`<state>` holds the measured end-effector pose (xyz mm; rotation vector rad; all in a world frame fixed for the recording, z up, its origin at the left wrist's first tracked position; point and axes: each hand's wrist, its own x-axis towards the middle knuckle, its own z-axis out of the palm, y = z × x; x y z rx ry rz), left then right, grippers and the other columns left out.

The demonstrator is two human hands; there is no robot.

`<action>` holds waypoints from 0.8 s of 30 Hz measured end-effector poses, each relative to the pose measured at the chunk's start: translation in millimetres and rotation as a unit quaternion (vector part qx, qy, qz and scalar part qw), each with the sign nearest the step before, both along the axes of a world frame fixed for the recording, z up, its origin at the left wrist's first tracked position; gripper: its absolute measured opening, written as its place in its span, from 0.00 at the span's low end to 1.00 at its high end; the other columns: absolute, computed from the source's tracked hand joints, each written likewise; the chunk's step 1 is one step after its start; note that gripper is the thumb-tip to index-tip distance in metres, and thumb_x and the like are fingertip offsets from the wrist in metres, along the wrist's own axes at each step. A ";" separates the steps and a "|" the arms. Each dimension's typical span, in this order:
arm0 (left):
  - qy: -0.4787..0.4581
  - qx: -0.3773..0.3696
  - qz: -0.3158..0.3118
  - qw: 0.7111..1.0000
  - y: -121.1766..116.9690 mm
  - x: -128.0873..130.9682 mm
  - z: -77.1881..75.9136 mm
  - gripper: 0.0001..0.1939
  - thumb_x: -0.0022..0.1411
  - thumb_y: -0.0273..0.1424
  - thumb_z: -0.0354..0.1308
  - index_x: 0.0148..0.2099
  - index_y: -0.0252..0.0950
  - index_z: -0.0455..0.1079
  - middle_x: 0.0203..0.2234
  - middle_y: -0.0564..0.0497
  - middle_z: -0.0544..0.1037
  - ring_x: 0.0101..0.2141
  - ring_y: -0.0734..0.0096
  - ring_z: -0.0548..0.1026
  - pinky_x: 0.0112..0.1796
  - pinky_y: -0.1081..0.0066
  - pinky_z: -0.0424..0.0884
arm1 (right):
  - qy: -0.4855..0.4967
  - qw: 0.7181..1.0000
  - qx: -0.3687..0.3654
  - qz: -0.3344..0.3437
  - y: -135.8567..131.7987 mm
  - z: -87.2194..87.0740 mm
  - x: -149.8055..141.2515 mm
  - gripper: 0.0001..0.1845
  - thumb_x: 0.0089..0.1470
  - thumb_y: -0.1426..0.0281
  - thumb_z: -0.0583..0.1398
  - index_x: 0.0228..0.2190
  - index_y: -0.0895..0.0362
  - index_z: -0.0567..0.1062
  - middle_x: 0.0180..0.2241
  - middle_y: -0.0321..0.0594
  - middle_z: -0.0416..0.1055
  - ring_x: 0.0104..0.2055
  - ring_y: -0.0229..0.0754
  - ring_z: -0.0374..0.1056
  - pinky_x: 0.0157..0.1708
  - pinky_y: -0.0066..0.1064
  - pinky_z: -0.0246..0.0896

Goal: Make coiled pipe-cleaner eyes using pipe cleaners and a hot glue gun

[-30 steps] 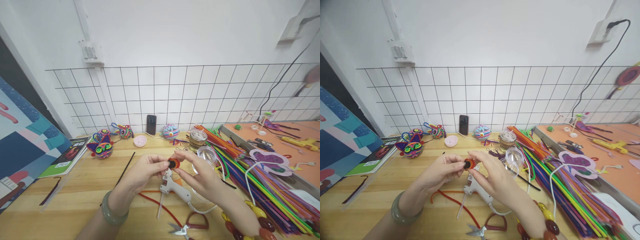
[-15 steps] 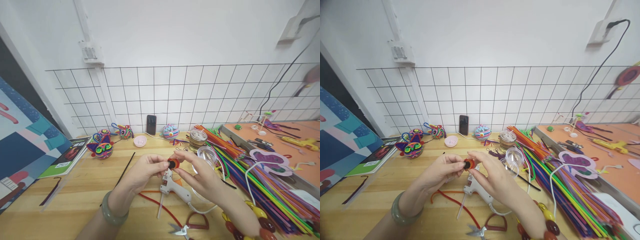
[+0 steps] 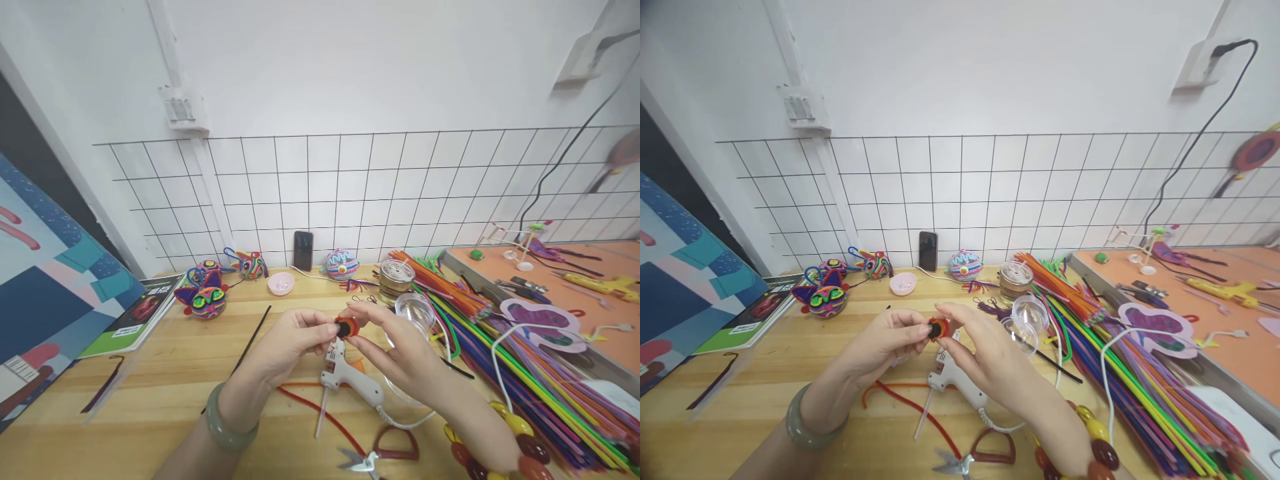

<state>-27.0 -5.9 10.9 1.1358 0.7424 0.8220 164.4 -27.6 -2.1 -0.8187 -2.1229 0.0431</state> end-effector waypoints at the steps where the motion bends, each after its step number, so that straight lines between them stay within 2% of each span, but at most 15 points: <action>1: 0.000 0.001 0.001 1.000 0.2 0.0 -0.3 0.08 0.47 0.32 0.64 0.26 0.32 0.72 0.17 0.54 0.69 0.20 0.82 0.63 0.24 0.79 0.59 | 0.000 1.000 -0.002 0.000 0.3 -0.3 -0.1 0.22 0.56 0.70 0.54 0.52 0.54 0.57 0.42 0.45 0.69 0.43 0.43 0.67 0.42 0.38 0.64; 15: 0.026 0.023 -0.009 0.999 1.3 -1.7 0.5 0.07 0.46 0.32 0.64 0.26 0.32 0.73 0.17 0.54 0.68 0.19 0.82 0.61 0.20 0.79 0.55 | 0.003 1.000 0.003 -0.002 5.2 -7.6 1.4 0.24 0.55 0.69 0.55 0.53 0.54 0.57 0.43 0.46 0.68 0.42 0.44 0.67 0.42 0.41 0.65; 24: 0.008 0.011 0.003 1.000 1.6 0.9 -2.9 0.09 0.43 0.33 0.65 0.25 0.32 0.73 0.17 0.54 0.68 0.20 0.81 0.62 0.23 0.78 0.58 | 0.010 1.000 0.009 -0.004 5.6 -7.6 -0.1 0.25 0.55 0.70 0.55 0.53 0.53 0.56 0.43 0.46 0.69 0.42 0.44 0.68 0.43 0.41 0.65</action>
